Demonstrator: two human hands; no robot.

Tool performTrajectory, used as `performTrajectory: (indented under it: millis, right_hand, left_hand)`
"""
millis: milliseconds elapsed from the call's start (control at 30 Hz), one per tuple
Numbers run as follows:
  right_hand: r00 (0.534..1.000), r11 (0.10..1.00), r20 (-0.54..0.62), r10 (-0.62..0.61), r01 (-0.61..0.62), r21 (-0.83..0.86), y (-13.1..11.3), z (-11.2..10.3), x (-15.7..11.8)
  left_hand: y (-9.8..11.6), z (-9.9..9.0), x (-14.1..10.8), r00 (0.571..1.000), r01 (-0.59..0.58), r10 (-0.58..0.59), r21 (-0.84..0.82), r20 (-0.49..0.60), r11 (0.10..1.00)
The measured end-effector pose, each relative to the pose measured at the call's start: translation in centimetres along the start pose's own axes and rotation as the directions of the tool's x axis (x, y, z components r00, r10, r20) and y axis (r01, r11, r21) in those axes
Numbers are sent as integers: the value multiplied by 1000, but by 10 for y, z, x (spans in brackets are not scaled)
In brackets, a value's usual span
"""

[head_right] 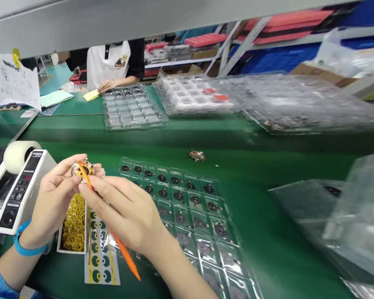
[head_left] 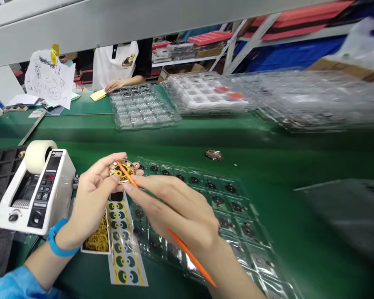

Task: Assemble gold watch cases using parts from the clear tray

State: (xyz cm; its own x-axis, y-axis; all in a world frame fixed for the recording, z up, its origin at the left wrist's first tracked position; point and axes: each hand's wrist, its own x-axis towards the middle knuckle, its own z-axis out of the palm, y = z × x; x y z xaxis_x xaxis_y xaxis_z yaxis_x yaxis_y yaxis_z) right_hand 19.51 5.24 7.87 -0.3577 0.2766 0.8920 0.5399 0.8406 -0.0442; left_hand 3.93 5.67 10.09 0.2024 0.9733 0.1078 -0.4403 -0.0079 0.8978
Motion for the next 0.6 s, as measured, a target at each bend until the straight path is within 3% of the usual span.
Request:
performTrajectory:
  millis: [100, 200, 233, 300, 400, 600]
  right_hand:
    - [971, 974, -150, 185, -161, 162, -2, -5, 3]
    - [830, 879, -348, 436, -309, 363, -1, -7, 4]
    - [786, 844, -368, 497, -338, 417, -1, -6, 4]
    - [739, 785, -341, 581, -400, 472, 1, -4, 4]
    - [726, 740, -270, 633, -464, 486, 2, -3, 3]
    - [735, 664, -154, 660, -475, 578, -7, -7, 2]
  left_hand:
    - [0, -3, 3, 1000, 20, -20, 18, -5, 1000]
    - [-1, -4, 6, 999, 40, -38, 72, -19, 997]
    - [-2, -4, 6, 999, 40, -38, 92, -21, 995]
    - [-4, -3, 7, 1000, 26, -23, 136, -19, 990]
    - [-6, -2, 8, 1000, -16, 20, 212, -19, 977]
    - [-9, 1, 6, 990, -117, 139, 359, -36, 926]
